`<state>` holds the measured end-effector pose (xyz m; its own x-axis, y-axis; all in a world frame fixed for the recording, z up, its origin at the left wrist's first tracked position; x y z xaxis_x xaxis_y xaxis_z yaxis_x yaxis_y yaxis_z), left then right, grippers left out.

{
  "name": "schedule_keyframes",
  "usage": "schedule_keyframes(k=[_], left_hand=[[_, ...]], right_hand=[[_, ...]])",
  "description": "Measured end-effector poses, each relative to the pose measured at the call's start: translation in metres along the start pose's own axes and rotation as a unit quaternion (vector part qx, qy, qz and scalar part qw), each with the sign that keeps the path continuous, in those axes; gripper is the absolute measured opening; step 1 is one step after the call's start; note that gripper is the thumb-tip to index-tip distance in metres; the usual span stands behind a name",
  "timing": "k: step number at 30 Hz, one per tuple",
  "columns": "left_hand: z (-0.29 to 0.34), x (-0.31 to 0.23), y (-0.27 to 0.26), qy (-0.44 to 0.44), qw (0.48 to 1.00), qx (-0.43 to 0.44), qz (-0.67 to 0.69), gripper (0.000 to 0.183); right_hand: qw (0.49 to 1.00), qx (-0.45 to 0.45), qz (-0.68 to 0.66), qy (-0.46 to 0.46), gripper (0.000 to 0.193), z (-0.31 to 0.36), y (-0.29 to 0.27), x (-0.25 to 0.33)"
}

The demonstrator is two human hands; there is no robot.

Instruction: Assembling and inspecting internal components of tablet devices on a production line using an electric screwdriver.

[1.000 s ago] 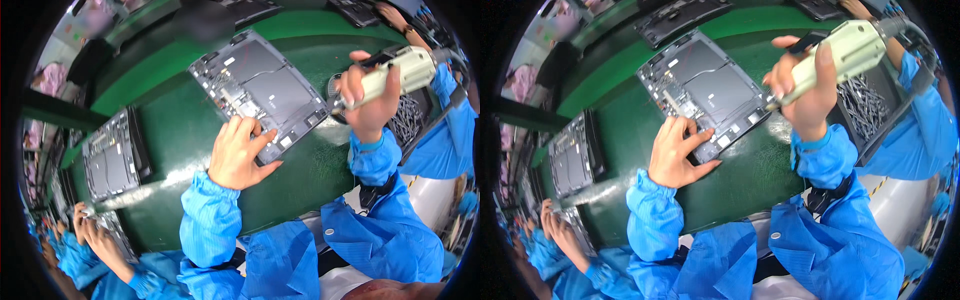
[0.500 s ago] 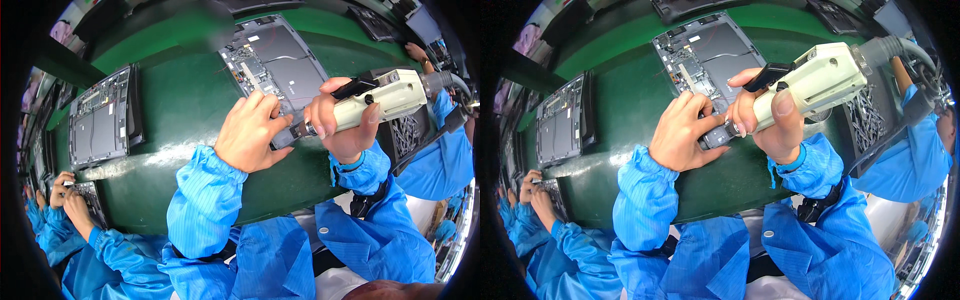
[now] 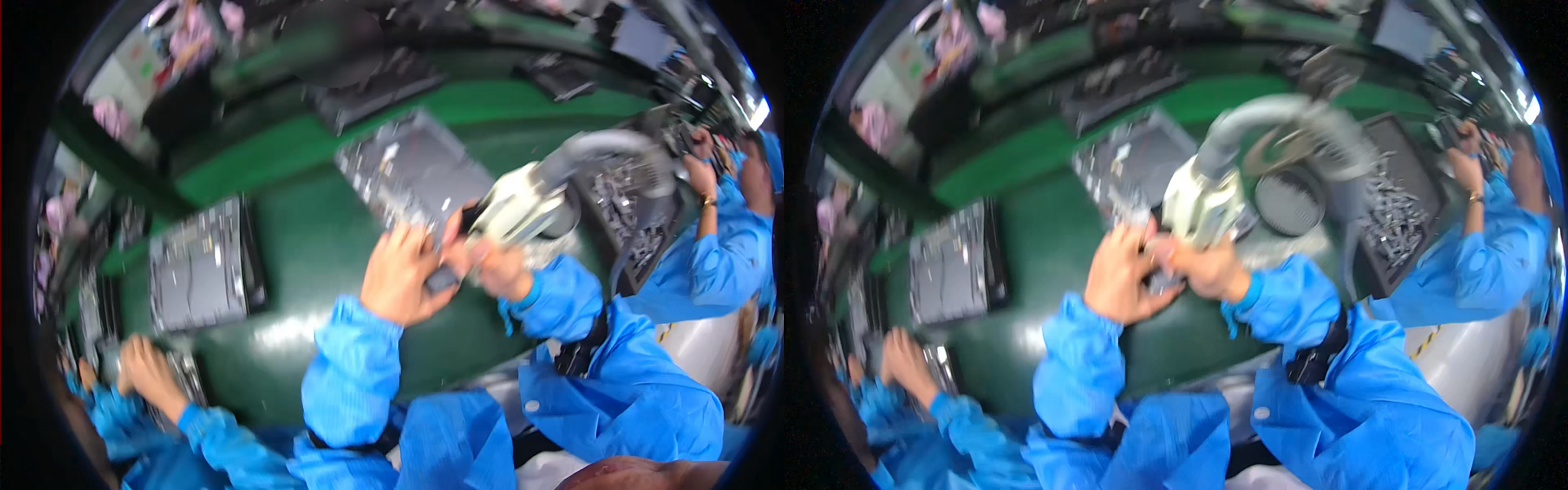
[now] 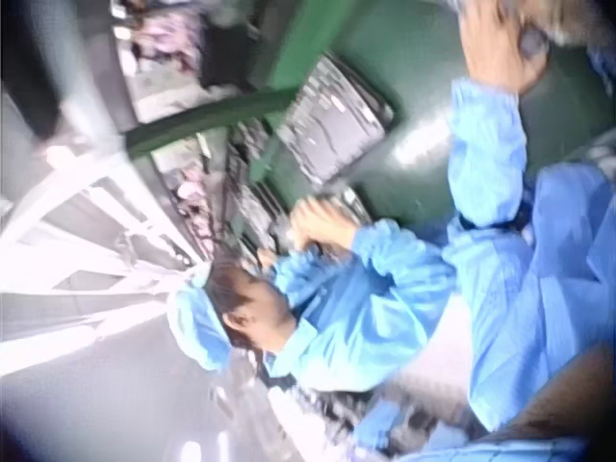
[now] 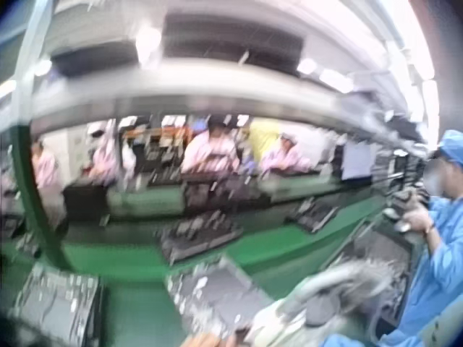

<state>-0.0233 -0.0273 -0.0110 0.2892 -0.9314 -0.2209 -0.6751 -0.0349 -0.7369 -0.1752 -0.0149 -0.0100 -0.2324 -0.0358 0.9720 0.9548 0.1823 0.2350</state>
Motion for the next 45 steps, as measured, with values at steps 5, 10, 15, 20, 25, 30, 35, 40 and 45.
schedule_keyframes(k=[5,10,15,20,25,30,35,40,45], left_hand=[[0.009,-0.01,-0.004,-0.022,0.999,0.032,0.014,0.041],[0.008,-0.008,-0.015,-0.064,0.996,-0.05,-0.031,0.038],[0.009,0.01,-0.017,-0.389,0.913,0.015,-0.124,0.039],[0.02,0.018,-0.007,-0.416,0.909,0.011,0.01,0.036],[0.031,0.031,0.0,-0.452,0.879,0.002,0.148,0.034],[0.032,0.036,-0.015,-0.446,0.846,0.003,0.291,0.031],[0.029,0.06,-0.03,-0.465,0.798,0.077,0.375,0.029],[-0.02,0.093,-0.062,-0.465,0.752,0.299,0.358,0.048],[-0.043,0.229,-0.073,-0.583,0.807,0.069,-0.065,0.064]], right_hand=[[0.994,-0.096,-0.053,-0.02,0.049,0.012,-0.006,0.029],[0.946,-0.317,0.061,0.01,0.041,0.047,-0.088,0.048],[0.843,-0.449,0.173,-0.24,0.039,0.087,-0.113,0.021],[0.817,-0.315,0.468,-0.121,0.05,0.084,-0.043,0.045],[0.812,-0.255,0.519,0.085,0.063,0.04,-0.05,0.03],[0.869,-0.199,0.424,0.162,0.071,0.032,-0.056,0.009],[0.943,-0.129,0.182,0.247,0.06,0.026,-0.067,0.001],[0.961,-0.12,0.014,0.247,0.056,0.029,-0.064,-0.012],[0.957,-0.096,-0.071,0.266,0.051,0.039,-0.066,-0.015]])
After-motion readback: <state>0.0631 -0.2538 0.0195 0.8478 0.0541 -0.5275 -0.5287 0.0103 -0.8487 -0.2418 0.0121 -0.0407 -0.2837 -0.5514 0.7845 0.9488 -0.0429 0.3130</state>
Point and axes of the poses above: each hand's wrist, its own z-axis away from the middle knuckle, its own y-axis out of the palm, x = y × z, the point moved 2 cm from there along -z, towards the middle knuckle, and after that the axes turned 15 degrees about y, right-handed, at the moved point
